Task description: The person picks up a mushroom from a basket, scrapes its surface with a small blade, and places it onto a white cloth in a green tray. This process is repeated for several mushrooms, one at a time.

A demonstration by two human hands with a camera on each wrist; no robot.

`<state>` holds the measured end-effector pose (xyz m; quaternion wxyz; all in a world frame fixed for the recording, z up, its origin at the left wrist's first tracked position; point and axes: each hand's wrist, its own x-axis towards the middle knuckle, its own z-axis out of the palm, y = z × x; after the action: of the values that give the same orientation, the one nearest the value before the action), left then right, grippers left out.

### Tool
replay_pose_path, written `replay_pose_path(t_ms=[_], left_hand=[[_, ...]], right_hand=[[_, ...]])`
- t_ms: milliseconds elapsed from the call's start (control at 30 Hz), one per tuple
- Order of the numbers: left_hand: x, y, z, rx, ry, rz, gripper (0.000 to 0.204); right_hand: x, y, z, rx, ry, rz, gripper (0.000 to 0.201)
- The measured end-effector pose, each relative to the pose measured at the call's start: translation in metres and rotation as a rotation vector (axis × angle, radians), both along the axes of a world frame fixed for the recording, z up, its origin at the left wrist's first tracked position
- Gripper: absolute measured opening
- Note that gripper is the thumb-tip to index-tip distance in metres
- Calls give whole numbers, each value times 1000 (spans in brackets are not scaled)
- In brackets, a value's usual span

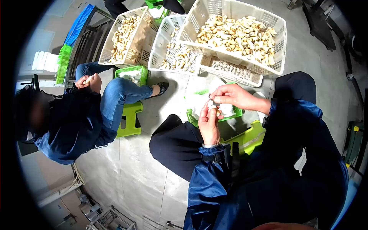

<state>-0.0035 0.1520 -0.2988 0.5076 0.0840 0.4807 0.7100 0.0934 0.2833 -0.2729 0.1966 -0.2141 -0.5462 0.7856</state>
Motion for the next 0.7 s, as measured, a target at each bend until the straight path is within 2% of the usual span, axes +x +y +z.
replay_pose_path(t_ms=[33,100,233,300,400,500,533,600,633,667,700], left_hand=[[0,0,0,-2,25,4,41],[2,0,0,-2,47,6,41],[2,0,2,-18,118,-1,42],[2,1,0,6,105,2,43],[1,0,0,7,114,6,42],[0,0,2,-10,101,-23,39],[0,-1,3,-10,101,-24,39],[-1,-1,6,55,-109,-67,37],[-1,-1,6,55,-109,-67,37],[-2,-1,7,64,-140,-65,32],[-2,-1,8,73,-171,-62,29]], right_hand=[[1,0,-1,-1,-1,0,15],[3,2,-3,139,-108,71,12],[2,6,-8,85,-211,56,12],[2,5,-9,89,-206,51,13],[-1,-2,-1,71,-7,-38,15],[3,3,0,99,-87,63,15],[-2,3,-3,128,-111,-24,17],[2,6,-3,9,-91,-14,18],[2,5,0,-37,-66,-24,17],[1,3,0,-39,-66,-22,17],[0,0,1,67,-45,-31,17]])
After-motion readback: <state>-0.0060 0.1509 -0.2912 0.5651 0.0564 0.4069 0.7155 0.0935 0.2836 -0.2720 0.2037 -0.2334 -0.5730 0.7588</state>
